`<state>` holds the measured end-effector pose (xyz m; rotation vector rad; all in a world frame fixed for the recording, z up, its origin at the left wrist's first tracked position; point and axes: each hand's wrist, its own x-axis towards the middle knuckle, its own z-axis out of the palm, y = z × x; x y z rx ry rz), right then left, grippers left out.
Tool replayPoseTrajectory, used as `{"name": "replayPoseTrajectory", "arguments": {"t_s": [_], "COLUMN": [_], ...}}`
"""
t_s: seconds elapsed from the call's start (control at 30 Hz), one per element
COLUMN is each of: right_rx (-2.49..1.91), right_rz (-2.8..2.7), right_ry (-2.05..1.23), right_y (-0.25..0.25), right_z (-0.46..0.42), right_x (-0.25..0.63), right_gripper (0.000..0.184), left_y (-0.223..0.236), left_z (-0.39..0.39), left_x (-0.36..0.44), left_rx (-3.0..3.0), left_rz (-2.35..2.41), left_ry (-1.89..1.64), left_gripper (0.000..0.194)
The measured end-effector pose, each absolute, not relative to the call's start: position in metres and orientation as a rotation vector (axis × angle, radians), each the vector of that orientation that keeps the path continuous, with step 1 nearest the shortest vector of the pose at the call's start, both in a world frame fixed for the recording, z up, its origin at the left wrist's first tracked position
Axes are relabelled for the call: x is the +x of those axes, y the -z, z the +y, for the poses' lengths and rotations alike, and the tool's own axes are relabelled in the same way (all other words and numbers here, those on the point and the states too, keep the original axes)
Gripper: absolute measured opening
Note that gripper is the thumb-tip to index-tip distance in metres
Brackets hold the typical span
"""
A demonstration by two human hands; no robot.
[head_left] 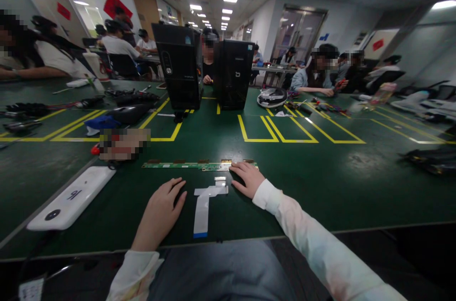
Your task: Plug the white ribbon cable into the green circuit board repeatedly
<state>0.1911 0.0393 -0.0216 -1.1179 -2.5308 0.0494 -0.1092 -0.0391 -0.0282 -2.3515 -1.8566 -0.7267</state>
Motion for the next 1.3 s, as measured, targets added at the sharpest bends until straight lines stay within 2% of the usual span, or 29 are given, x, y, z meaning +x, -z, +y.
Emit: {"name": "replayPoseTrajectory", "arguments": {"t_s": [0.23, 0.63, 1.3], "right_rx": [-1.059, -1.01, -1.014], "right_rz": [-2.538, -2.547, -2.49], "right_ry": [-0.043, 0.008, 0.011], "right_y": [0.029, 0.032, 0.041], "right_z": [0.035, 0.036, 0.039], "right_x": [0.188, 0.191, 0.191], "right_gripper": [0.047, 0.043, 0.043], "left_y": [0.021, 0.001, 0.015], "left_z": [-0.043, -0.046, -0.039], "left_x": [-0.098, -0.011, -0.002], "left_rx": [-2.328, -2.551, -2.546], "left_rz": [-1.8, -1.539, -1.585], "left_ry": [0.776, 0.789, 0.692], "left_gripper": [0.04, 0.029, 0.035]}}
